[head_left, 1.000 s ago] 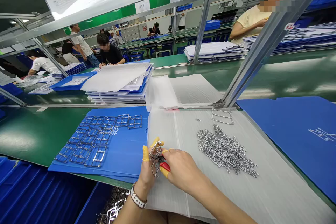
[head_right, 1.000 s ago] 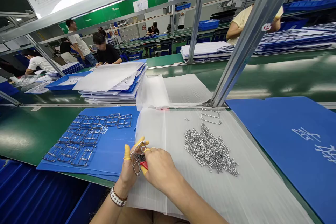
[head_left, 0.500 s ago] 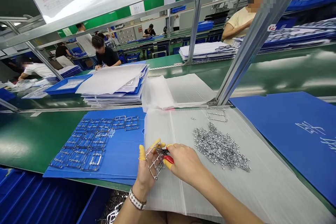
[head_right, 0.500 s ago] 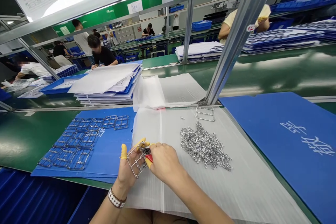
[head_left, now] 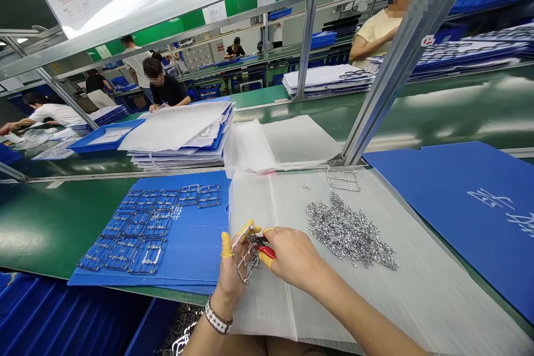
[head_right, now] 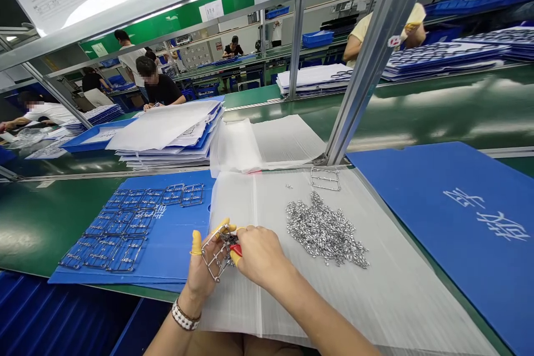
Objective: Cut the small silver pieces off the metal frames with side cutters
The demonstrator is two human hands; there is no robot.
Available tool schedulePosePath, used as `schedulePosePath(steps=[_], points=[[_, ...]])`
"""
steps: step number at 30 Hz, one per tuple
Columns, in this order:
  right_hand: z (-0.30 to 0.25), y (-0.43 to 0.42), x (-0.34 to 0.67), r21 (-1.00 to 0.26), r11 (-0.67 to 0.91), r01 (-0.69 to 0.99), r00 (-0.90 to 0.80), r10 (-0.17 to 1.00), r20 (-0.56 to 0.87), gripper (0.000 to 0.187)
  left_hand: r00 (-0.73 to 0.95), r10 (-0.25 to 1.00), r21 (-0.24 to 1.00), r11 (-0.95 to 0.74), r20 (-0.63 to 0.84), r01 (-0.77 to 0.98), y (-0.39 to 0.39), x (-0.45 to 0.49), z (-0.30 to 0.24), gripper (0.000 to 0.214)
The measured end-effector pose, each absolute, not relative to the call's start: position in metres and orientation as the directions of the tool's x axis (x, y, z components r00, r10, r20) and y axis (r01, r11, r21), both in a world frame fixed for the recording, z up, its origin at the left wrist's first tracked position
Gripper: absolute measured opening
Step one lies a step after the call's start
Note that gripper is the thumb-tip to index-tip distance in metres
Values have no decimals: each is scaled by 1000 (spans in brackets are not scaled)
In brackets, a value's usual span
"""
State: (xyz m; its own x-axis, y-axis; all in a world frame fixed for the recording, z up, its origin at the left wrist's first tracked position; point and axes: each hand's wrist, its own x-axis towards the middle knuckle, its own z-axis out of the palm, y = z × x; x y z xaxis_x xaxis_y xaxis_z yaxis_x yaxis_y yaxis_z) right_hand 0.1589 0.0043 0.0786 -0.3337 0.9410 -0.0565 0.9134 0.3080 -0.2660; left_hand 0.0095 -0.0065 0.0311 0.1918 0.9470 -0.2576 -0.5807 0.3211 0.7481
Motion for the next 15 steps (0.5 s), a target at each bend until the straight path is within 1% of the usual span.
schedulePosePath(steps=[8, 15], points=[[83, 6, 158, -247, 312, 917, -342, 935, -92, 18, 192, 955, 772, 295, -224, -563, -8, 9, 31, 64], [93, 7, 158, -248, 320, 914, -358, 925, -126, 14, 143, 969, 819, 248, -203, -517, -8, 7, 24, 63]])
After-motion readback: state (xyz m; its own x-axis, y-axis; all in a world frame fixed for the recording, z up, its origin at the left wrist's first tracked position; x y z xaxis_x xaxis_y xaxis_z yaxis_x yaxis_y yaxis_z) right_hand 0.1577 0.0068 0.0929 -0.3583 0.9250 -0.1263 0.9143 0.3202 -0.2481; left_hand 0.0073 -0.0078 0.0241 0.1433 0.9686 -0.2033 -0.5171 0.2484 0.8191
